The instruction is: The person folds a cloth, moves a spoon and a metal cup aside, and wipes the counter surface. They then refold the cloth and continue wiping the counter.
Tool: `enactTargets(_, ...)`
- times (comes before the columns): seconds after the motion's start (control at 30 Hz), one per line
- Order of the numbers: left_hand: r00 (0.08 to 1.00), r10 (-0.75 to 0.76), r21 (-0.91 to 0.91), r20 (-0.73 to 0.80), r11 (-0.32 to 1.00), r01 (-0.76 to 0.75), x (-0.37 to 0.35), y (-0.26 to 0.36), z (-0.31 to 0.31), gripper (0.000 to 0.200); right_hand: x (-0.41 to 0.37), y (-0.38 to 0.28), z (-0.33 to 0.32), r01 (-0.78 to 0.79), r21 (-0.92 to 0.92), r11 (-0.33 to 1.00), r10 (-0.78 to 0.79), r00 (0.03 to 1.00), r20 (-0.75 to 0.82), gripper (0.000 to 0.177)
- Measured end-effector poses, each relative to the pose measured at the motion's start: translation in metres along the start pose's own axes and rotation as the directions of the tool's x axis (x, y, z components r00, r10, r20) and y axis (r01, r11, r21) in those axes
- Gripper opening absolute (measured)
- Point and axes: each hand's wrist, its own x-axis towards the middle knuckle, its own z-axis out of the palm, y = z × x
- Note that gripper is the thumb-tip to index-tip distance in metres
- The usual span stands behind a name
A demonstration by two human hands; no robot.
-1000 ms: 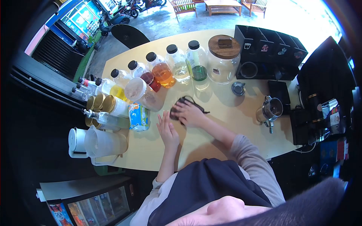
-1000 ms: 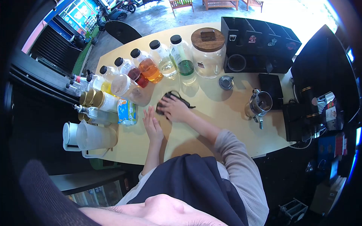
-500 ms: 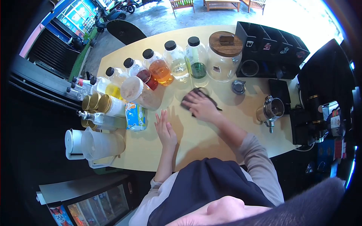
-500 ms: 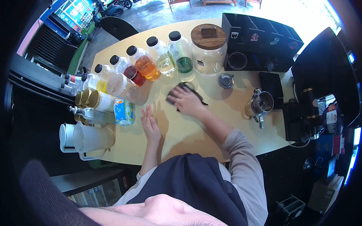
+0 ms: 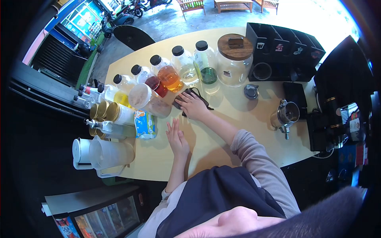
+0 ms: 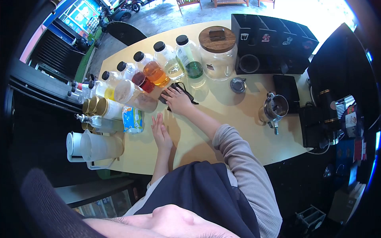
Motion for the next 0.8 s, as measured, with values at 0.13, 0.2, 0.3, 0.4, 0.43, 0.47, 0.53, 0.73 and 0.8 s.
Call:
enactTargets(0.13, 1.000, 0.003, -0.002, 0.021, 1.000, -0.003, 0.000, 0.011, -0.002, 0.049, -0.025, 0.017, -0.019, -0.075, -0.087, 0.993, 0.076, 0.997, 0.005, 0.047)
enactTargets(0.2, 0.999, 0.025, 0.002, 0.024, 1.000, -0.025, 0.000, 0.016, -0.002, 0.049, -0.047, 0.031, -0.031, -0.098, -0.102, 0.990, 0.098, 0.995, -0.001, 0.047)
enactTargets(0.3, 0.998, 0.051, 0.008, 0.042, 0.999, -0.052, 0.000, 0.021, -0.003, 0.049, -0.086, 0.051, -0.056, -0.156, -0.097, 0.983, 0.155, 0.988, -0.014, 0.048)
enactTargets(0.4, 0.994, 0.099, -0.010, 0.057, 0.995, -0.098, -0.002, 0.031, -0.003, 0.048, -0.135, 0.060, -0.082, -0.203, -0.077, 0.976, 0.201, 0.979, -0.033, 0.048)
enactTargets(0.43, 0.992, 0.112, -0.015, 0.059, 0.994, -0.111, -0.003, 0.036, -0.003, 0.048, -0.151, 0.061, -0.090, -0.210, -0.072, 0.975, 0.208, 0.977, -0.040, 0.048)
enactTargets(0.47, 0.991, 0.120, -0.023, 0.065, 0.993, -0.118, -0.005, 0.041, -0.003, 0.048, -0.166, 0.060, -0.097, -0.218, -0.077, 0.973, 0.214, 0.976, -0.050, 0.048)
enactTargets(0.53, 0.988, 0.136, -0.037, 0.073, 0.990, -0.133, -0.010, 0.048, -0.003, 0.048, -0.192, 0.060, -0.109, -0.334, -0.086, 0.939, 0.331, 0.943, -0.044, 0.048)
enactTargets(0.73, 0.975, 0.165, -0.050, 0.146, 0.986, -0.160, -0.026, 0.056, -0.003, 0.048, -0.211, 0.068, -0.101, -0.555, -0.131, 0.821, 0.521, 0.824, -0.223, 0.048)
enactTargets(0.8, 0.971, 0.177, -0.067, 0.160, 0.983, -0.168, -0.031, 0.056, -0.007, 0.048, -0.205, 0.069, -0.098, -0.654, -0.132, 0.745, 0.601, 0.743, -0.295, 0.049)
